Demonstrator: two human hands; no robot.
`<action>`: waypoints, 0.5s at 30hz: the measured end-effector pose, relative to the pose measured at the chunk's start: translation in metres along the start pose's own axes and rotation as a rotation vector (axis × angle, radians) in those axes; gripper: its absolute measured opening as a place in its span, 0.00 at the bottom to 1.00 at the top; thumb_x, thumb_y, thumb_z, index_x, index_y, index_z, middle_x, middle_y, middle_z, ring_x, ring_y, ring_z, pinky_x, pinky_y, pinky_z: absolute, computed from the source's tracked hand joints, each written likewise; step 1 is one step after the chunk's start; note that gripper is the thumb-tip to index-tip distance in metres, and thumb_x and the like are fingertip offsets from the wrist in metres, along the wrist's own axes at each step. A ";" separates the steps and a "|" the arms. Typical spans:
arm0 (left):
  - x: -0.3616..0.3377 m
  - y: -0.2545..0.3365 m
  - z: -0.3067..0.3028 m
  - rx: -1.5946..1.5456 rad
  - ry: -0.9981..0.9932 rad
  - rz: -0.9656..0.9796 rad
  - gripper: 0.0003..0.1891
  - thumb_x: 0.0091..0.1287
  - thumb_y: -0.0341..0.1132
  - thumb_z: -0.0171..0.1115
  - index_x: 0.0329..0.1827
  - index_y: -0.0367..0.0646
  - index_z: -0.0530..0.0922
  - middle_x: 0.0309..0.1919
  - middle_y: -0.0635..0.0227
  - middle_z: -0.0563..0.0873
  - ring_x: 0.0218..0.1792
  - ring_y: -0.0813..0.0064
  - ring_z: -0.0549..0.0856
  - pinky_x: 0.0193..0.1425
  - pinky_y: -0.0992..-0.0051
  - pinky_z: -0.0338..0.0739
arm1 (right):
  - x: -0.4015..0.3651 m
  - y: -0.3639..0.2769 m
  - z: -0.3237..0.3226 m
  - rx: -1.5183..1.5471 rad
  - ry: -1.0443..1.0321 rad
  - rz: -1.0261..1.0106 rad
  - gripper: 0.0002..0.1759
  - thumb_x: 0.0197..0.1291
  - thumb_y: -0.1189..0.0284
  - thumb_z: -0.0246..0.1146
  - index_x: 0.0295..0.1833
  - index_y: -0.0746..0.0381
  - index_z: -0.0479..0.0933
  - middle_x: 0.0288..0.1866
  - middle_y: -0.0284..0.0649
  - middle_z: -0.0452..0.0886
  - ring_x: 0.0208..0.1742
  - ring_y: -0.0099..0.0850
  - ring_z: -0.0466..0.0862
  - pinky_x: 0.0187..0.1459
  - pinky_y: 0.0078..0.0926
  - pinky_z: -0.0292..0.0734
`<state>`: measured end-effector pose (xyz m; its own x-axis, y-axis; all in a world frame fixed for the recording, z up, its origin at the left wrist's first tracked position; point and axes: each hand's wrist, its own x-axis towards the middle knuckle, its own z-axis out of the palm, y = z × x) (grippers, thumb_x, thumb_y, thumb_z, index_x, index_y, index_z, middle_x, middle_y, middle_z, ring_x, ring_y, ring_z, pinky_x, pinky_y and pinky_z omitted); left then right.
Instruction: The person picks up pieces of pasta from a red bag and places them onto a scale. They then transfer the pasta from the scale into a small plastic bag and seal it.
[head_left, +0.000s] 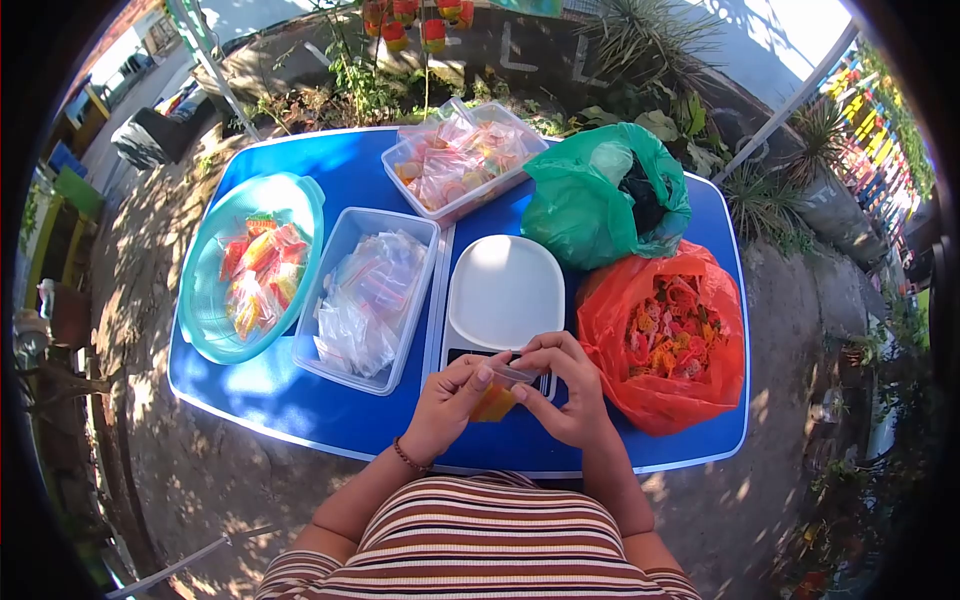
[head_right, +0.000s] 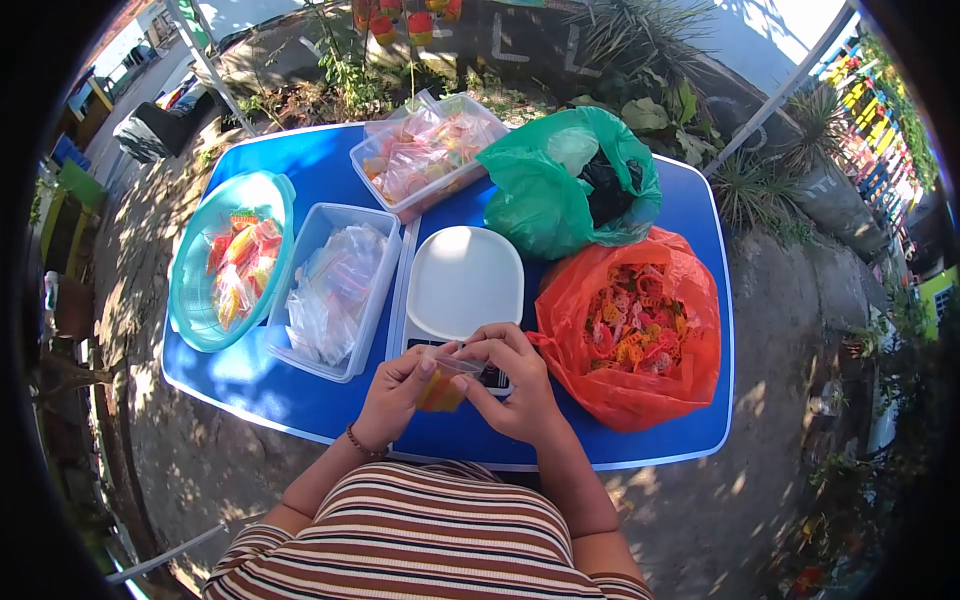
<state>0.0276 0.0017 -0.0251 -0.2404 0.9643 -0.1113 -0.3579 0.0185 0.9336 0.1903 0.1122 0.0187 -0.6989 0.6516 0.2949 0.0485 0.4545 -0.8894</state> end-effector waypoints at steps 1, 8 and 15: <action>0.001 -0.003 -0.005 0.062 -0.019 0.056 0.19 0.83 0.44 0.58 0.56 0.35 0.86 0.49 0.60 0.91 0.59 0.75 0.85 0.62 0.71 0.80 | -0.002 -0.003 -0.005 0.057 -0.022 0.120 0.06 0.60 0.78 0.73 0.40 0.66 0.83 0.40 0.38 0.82 0.46 0.27 0.81 0.44 0.24 0.76; -0.004 0.011 -0.007 0.077 0.002 0.045 0.10 0.76 0.31 0.67 0.53 0.33 0.84 0.48 0.57 0.91 0.50 0.76 0.89 0.55 0.76 0.85 | -0.015 0.014 -0.010 0.043 0.087 -0.032 0.04 0.59 0.83 0.68 0.37 0.69 0.78 0.34 0.40 0.79 0.33 0.25 0.79 0.36 0.21 0.74; -0.005 0.023 0.005 0.340 -0.018 0.316 0.03 0.76 0.26 0.65 0.47 0.36 0.83 0.46 0.62 0.88 0.48 0.78 0.89 0.54 0.77 0.84 | -0.014 0.006 -0.004 -0.041 0.140 -0.172 0.05 0.53 0.84 0.68 0.35 0.67 0.78 0.32 0.41 0.80 0.30 0.31 0.79 0.32 0.24 0.75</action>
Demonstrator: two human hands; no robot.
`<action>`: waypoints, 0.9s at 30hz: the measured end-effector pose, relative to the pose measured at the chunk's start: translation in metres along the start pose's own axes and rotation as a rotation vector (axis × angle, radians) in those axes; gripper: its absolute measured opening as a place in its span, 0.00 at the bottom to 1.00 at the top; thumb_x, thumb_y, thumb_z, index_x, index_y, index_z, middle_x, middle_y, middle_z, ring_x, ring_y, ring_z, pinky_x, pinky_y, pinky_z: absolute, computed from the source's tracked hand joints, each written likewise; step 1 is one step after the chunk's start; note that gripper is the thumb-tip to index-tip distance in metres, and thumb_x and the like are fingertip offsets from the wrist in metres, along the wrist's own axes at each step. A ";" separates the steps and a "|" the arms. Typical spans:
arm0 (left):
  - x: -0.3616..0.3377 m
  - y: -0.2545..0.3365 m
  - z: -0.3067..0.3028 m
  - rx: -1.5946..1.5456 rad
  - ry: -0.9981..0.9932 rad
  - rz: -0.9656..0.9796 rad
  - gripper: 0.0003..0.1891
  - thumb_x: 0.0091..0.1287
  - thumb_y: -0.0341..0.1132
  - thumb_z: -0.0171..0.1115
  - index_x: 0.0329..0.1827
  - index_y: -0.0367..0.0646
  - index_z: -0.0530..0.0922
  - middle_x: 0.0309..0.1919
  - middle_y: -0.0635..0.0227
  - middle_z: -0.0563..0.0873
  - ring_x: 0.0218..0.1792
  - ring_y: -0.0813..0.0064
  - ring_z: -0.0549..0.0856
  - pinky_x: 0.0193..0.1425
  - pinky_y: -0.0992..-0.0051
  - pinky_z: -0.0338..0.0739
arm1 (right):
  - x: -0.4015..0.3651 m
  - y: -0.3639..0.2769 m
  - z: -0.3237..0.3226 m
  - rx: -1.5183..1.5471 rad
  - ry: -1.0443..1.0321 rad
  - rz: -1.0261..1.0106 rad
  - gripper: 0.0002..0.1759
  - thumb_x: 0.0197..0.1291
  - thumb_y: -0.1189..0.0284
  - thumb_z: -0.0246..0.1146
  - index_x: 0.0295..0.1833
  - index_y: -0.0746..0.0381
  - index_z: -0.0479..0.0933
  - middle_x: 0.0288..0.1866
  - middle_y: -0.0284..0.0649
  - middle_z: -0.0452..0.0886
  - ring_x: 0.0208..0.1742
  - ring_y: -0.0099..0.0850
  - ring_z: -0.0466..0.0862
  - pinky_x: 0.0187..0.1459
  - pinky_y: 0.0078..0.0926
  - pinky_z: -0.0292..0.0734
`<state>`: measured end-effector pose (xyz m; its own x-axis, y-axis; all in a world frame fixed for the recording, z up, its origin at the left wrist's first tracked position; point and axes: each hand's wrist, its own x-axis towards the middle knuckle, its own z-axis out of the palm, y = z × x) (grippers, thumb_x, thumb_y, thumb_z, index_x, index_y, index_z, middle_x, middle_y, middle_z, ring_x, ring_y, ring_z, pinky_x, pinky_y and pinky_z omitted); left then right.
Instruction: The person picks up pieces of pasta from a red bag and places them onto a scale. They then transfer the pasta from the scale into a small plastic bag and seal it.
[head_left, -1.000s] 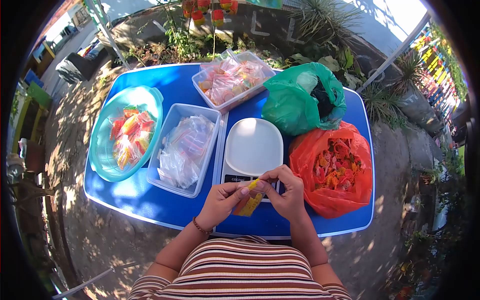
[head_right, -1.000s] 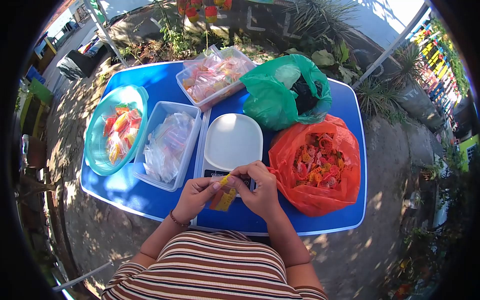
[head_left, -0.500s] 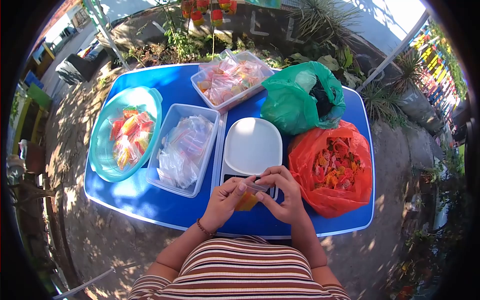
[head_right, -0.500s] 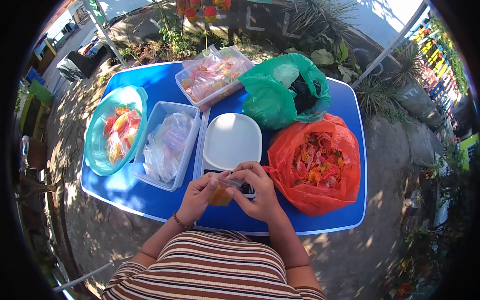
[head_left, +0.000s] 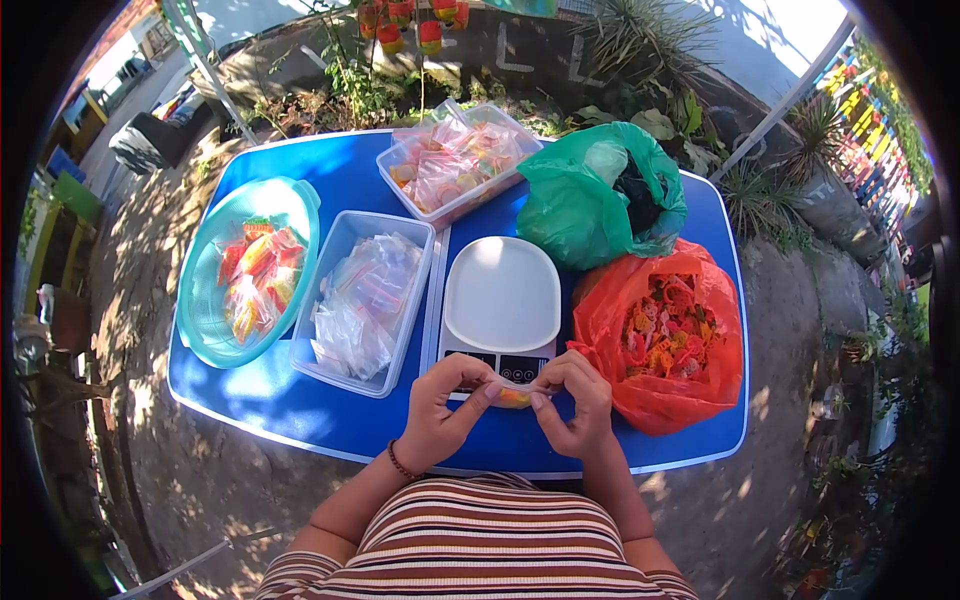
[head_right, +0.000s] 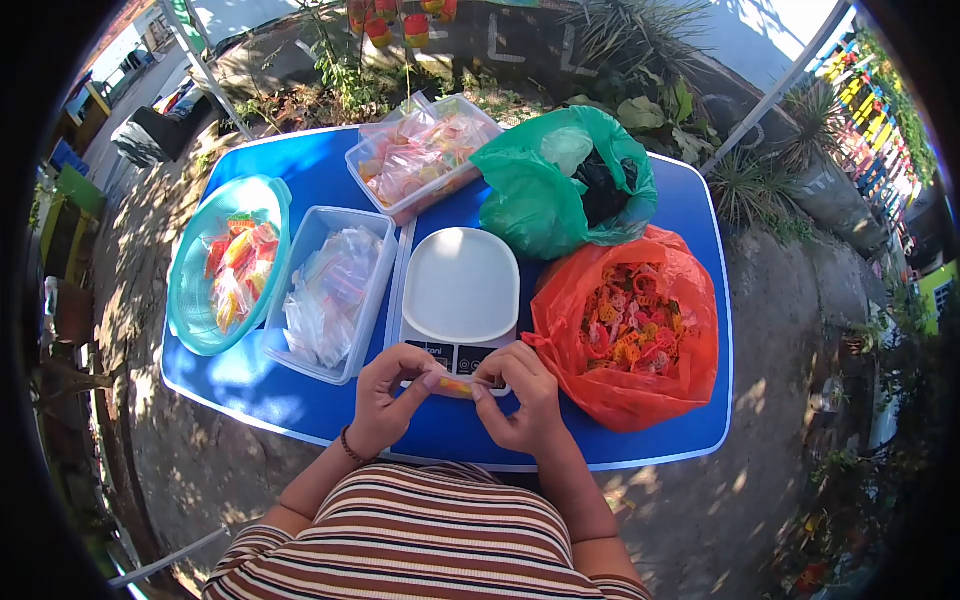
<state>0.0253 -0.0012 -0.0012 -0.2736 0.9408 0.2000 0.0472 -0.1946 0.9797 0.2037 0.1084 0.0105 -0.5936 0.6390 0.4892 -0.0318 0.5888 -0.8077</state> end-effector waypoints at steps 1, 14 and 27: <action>0.002 0.002 -0.001 0.071 -0.025 0.053 0.03 0.76 0.26 0.65 0.47 0.36 0.82 0.45 0.63 0.87 0.48 0.78 0.88 0.54 0.77 0.84 | 0.003 -0.004 0.002 -0.017 -0.012 -0.019 0.05 0.53 0.84 0.67 0.34 0.68 0.78 0.32 0.41 0.80 0.31 0.31 0.79 0.33 0.24 0.74; 0.002 0.006 0.003 0.161 -0.016 0.099 0.03 0.70 0.24 0.69 0.43 0.35 0.86 0.41 0.59 0.89 0.42 0.72 0.90 0.47 0.74 0.85 | 0.002 -0.009 0.016 -0.096 -0.010 -0.093 0.09 0.48 0.83 0.70 0.36 0.66 0.78 0.33 0.43 0.80 0.33 0.39 0.81 0.34 0.33 0.77; 0.007 0.013 -0.004 0.332 0.079 0.239 0.04 0.65 0.24 0.73 0.40 0.39 0.88 0.40 0.61 0.91 0.41 0.70 0.90 0.47 0.73 0.83 | 0.003 -0.006 0.006 -0.204 -0.001 -0.077 0.07 0.56 0.82 0.74 0.37 0.64 0.83 0.34 0.40 0.79 0.33 0.35 0.78 0.34 0.29 0.74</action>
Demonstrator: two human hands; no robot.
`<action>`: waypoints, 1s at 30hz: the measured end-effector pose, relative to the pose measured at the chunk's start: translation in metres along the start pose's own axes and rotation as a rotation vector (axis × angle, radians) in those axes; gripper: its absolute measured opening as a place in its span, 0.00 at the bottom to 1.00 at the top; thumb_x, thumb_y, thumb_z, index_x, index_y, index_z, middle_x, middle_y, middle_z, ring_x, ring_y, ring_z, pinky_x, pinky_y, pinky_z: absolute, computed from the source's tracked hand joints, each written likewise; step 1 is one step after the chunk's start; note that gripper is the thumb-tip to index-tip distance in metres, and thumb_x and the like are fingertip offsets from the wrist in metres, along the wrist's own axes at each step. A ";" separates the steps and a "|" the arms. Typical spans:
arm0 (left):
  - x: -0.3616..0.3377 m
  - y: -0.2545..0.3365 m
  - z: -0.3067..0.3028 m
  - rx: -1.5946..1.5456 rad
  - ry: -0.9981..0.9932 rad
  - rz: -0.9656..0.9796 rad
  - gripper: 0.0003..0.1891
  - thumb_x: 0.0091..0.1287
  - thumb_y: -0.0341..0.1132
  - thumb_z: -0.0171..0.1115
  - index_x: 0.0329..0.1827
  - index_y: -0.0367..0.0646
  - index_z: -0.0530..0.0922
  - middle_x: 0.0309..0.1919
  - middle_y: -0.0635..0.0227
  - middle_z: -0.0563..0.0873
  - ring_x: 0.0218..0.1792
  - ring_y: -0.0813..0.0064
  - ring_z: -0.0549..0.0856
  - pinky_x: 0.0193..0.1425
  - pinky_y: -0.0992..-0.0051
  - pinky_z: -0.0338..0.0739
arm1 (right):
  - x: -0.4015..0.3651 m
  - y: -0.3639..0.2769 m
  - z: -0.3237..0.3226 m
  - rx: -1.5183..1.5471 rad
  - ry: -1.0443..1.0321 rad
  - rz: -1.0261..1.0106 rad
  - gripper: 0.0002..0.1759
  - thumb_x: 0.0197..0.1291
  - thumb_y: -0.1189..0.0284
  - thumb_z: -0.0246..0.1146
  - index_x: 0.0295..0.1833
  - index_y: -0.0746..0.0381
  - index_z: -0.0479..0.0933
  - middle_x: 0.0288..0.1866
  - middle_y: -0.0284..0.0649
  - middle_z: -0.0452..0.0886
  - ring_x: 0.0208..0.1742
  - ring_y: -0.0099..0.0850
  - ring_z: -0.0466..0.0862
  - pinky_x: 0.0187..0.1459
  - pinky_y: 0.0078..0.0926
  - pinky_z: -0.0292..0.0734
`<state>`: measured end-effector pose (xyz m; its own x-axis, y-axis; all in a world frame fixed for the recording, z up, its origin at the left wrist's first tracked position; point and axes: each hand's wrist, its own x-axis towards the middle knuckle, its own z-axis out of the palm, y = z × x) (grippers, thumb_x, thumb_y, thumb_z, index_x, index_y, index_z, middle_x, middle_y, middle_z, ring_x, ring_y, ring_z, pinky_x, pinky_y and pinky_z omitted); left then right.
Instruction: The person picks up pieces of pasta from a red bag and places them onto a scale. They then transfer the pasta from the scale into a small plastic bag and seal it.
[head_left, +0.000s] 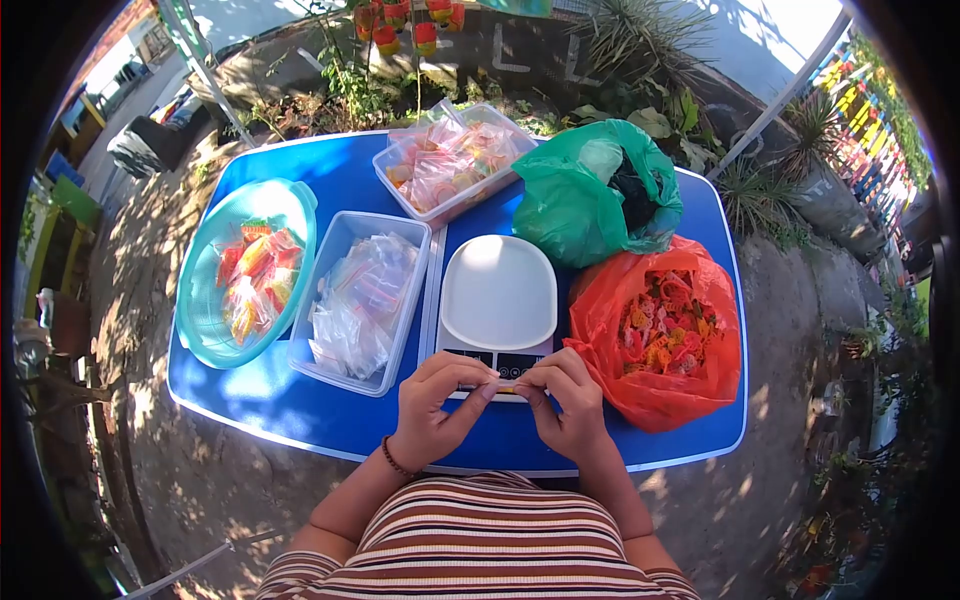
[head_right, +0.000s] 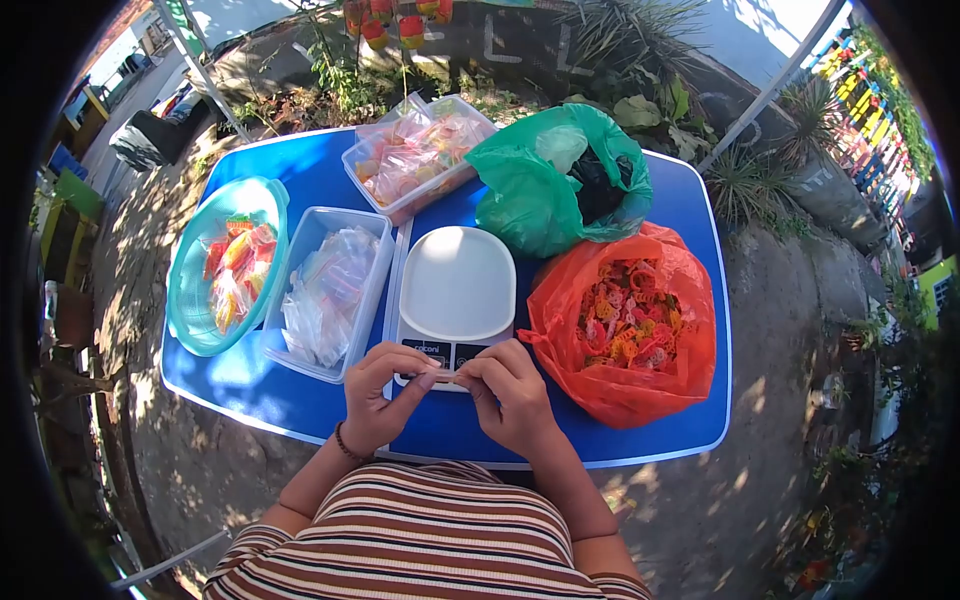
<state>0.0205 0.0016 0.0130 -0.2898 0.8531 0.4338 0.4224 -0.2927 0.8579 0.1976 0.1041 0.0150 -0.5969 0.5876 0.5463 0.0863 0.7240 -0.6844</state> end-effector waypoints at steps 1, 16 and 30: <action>0.000 0.003 0.001 0.000 -0.014 -0.017 0.04 0.65 0.24 0.73 0.40 0.40 0.88 0.40 0.61 0.91 0.41 0.70 0.89 0.47 0.73 0.82 | -0.002 0.002 -0.001 -0.012 -0.004 -0.010 0.07 0.55 0.81 0.75 0.37 0.64 0.84 0.34 0.39 0.79 0.33 0.34 0.77 0.34 0.29 0.74; 0.002 -0.006 -0.008 0.084 -0.102 0.017 0.06 0.61 0.34 0.79 0.39 0.48 0.91 0.37 0.73 0.94 0.40 0.76 0.90 0.50 0.73 0.75 | -0.001 -0.004 -0.007 0.147 -0.053 0.123 0.11 0.54 0.80 0.77 0.43 0.63 0.89 0.36 0.38 0.82 0.33 0.31 0.80 0.34 0.27 0.77; -0.019 0.000 -0.073 0.152 0.117 -0.038 0.18 0.59 0.20 0.72 0.53 0.42 0.89 0.48 0.60 0.88 0.41 0.71 0.89 0.50 0.74 0.87 | 0.050 -0.029 0.050 0.179 -0.165 -0.091 0.12 0.59 0.82 0.74 0.49 0.64 0.88 0.48 0.46 0.87 0.44 0.36 0.91 0.43 0.27 0.87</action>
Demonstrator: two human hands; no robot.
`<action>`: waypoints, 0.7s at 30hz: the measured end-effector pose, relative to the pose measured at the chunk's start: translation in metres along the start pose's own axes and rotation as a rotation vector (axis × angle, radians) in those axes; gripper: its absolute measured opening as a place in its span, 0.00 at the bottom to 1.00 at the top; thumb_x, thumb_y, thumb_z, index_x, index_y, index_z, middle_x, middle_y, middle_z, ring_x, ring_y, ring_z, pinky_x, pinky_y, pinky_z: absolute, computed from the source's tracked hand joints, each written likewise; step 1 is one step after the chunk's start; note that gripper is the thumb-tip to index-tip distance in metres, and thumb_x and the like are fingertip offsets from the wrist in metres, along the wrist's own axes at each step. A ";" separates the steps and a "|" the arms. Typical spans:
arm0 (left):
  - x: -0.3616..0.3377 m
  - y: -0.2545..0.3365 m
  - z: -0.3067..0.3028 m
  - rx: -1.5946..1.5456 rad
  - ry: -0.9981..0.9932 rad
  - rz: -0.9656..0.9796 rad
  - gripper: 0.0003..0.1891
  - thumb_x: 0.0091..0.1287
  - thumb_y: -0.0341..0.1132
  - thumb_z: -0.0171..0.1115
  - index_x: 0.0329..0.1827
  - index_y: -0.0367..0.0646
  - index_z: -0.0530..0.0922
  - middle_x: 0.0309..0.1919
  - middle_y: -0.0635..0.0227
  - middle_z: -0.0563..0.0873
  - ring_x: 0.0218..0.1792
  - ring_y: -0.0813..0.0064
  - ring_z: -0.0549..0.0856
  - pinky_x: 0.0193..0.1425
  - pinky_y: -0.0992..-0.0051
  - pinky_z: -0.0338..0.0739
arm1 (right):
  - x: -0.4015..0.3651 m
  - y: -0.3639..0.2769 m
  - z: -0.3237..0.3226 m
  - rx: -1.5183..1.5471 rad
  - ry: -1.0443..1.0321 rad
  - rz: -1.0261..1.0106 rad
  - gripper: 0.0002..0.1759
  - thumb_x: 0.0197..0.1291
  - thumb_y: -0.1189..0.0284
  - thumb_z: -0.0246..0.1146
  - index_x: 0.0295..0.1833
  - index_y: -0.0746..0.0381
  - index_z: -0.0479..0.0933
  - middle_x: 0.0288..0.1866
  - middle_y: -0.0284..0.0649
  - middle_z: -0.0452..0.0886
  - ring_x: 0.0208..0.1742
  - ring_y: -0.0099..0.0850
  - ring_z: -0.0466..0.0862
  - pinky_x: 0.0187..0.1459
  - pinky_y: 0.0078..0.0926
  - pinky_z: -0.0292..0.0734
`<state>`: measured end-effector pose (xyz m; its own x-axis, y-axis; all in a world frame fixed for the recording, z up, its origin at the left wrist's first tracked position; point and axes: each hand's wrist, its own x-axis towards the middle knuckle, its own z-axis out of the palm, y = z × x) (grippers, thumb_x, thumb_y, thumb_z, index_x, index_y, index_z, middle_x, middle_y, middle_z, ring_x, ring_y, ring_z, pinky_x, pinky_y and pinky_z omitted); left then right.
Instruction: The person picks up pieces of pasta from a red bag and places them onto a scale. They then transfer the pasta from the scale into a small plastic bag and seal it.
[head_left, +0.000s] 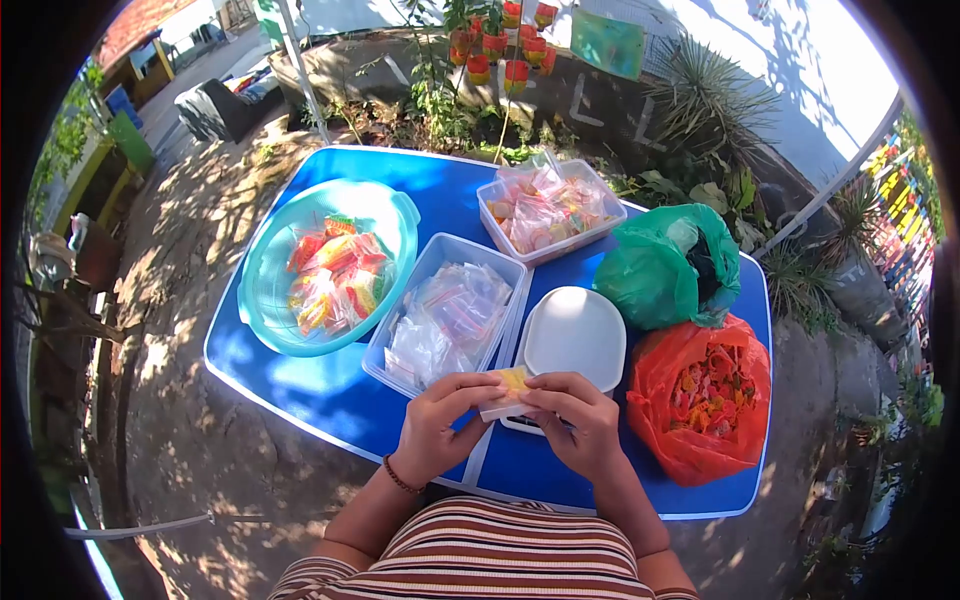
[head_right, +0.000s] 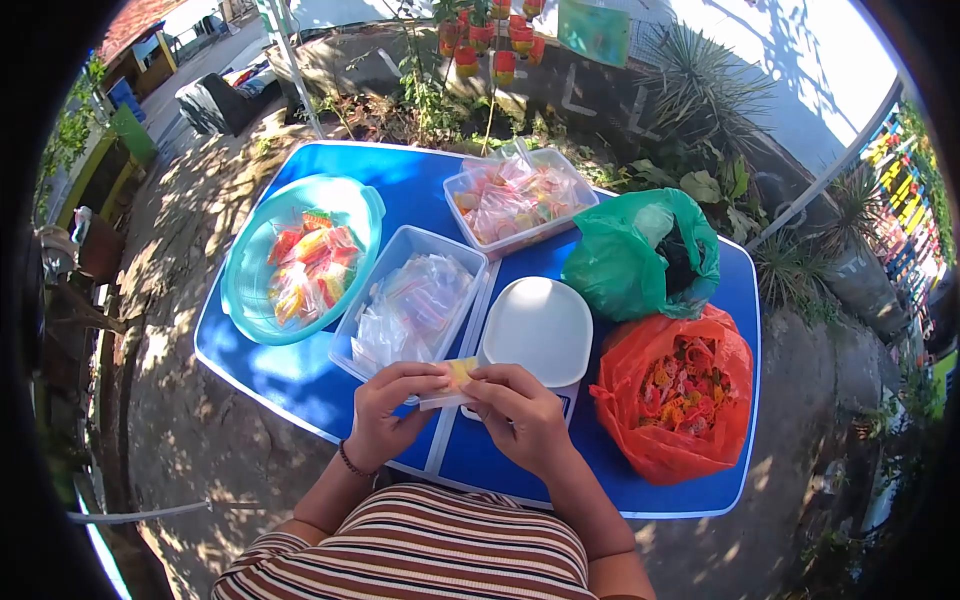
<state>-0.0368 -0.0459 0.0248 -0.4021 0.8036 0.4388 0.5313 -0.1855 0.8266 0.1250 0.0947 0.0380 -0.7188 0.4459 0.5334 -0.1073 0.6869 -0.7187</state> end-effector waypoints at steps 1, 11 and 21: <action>-0.002 0.000 -0.008 0.056 0.055 0.020 0.19 0.58 0.19 0.72 0.54 0.42 0.89 0.48 0.60 0.87 0.42 0.70 0.89 0.51 0.74 0.87 | 0.008 0.000 0.008 -0.002 -0.010 -0.050 0.12 0.59 0.83 0.73 0.50 0.65 0.88 0.49 0.46 0.87 0.44 0.37 0.91 0.43 0.29 0.88; -0.019 -0.039 -0.082 0.459 0.410 0.048 0.17 0.60 0.21 0.72 0.53 0.42 0.88 0.45 0.62 0.86 0.45 0.62 0.88 0.48 0.69 0.84 | 0.077 0.006 0.119 0.129 -0.131 -0.210 0.15 0.61 0.83 0.71 0.54 0.66 0.85 0.54 0.50 0.85 0.52 0.46 0.89 0.51 0.36 0.86; -0.020 -0.056 -0.091 0.763 0.236 -0.115 0.20 0.68 0.36 0.72 0.63 0.46 0.85 0.70 0.60 0.80 0.75 0.52 0.75 0.81 0.46 0.62 | 0.066 0.018 0.134 -0.163 -0.332 -0.190 0.32 0.66 0.75 0.68 0.76 0.59 0.72 0.79 0.50 0.70 0.78 0.51 0.71 0.76 0.49 0.66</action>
<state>-0.1265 -0.1032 0.0013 -0.5872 0.6375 0.4987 0.8052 0.3970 0.4406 -0.0164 0.0593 0.0002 -0.8821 0.1114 0.4577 -0.1684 0.8329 -0.5272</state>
